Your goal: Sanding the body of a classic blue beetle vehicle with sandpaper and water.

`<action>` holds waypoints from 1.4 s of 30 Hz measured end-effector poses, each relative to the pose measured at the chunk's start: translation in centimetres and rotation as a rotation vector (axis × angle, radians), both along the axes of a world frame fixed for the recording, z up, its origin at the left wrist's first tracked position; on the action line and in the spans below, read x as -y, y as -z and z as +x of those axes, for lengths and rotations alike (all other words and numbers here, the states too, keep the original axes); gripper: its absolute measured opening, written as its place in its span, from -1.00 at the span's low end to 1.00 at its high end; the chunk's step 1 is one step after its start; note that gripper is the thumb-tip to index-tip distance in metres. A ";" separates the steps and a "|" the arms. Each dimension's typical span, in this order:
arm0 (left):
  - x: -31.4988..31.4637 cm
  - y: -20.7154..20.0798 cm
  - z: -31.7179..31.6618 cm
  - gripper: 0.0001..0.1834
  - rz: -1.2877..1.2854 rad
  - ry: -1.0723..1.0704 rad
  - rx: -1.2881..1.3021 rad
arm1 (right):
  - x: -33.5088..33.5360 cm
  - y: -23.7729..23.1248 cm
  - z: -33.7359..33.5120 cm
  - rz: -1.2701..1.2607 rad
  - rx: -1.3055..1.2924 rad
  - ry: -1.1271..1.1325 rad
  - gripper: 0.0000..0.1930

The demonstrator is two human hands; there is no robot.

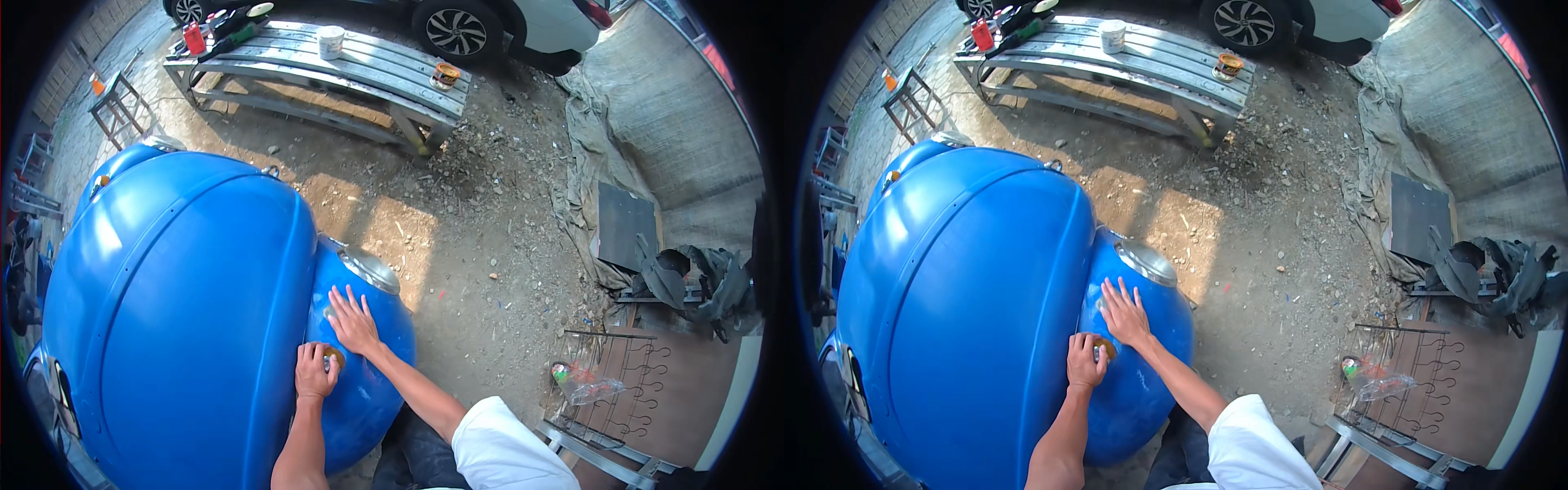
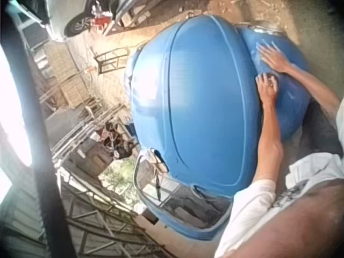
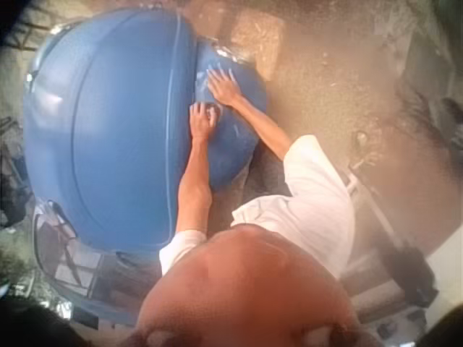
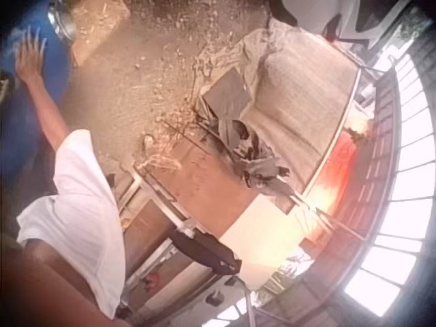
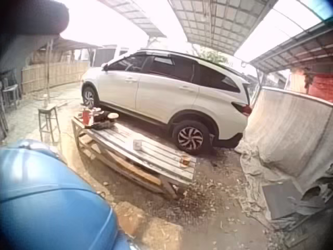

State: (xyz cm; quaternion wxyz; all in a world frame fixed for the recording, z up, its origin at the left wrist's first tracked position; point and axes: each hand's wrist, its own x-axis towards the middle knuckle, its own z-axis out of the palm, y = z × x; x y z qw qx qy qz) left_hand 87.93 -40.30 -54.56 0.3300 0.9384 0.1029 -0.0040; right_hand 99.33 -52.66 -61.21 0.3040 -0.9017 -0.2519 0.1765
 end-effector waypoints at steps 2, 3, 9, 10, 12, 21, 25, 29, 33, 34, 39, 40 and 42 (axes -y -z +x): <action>-0.3 -0.3 0.0 -0.74 0.007 0.002 0.010 | 1.4 -0.4 -0.6 0.072 0.009 -0.030 -0.38; 0.1 -0.5 0.5 -0.74 -0.005 0.012 0.009 | 2.7 0.1 0.1 0.028 -0.013 0.105 -0.38; 0.6 -0.1 1.1 -0.76 0.000 0.037 0.022 | 1.7 1.0 -0.3 -0.037 0.007 0.275 -0.36; 0.1 -0.2 0.8 -0.76 0.013 0.029 0.003 | 1.6 0.6 -2.6 -0.005 0.017 0.224 -0.35; -0.3 -0.6 0.7 -0.76 0.036 0.036 0.013 | 3.3 0.6 -4.6 0.023 -0.045 0.318 -0.34; -0.1 -0.3 0.6 -0.76 0.041 0.038 0.018 | 3.2 0.6 -7.3 -0.030 -0.107 0.420 -0.31; 0.8 0.8 1.0 -0.76 0.029 0.058 0.042 | 6.3 2.1 -3.4 -0.121 -0.430 0.799 -0.34; 0.2 -0.3 1.2 -0.76 0.043 0.045 0.058 | 3.4 0.9 -2.6 -0.075 -0.224 0.614 -0.31; 0.1 0.3 1.1 -0.76 0.027 0.033 0.043 | 5.1 1.0 -6.0 -0.052 -0.242 0.490 -0.31; 0.3 0.3 1.2 -0.75 0.037 0.031 0.047 | 5.0 1.7 -4.8 -0.056 -0.309 0.634 -0.32; 0.7 0.1 1.2 -0.74 0.012 0.014 0.047 | 4.3 1.2 -3.8 -0.106 -0.260 0.640 -0.28; 0.5 0.2 0.9 -0.74 0.023 0.010 0.038 | 4.4 1.0 -5.3 -0.075 -0.185 0.481 -0.27; 0.3 0.2 0.7 -0.74 0.034 -0.002 0.037 | 5.4 0.9 -6.8 -0.095 -0.208 0.485 -0.27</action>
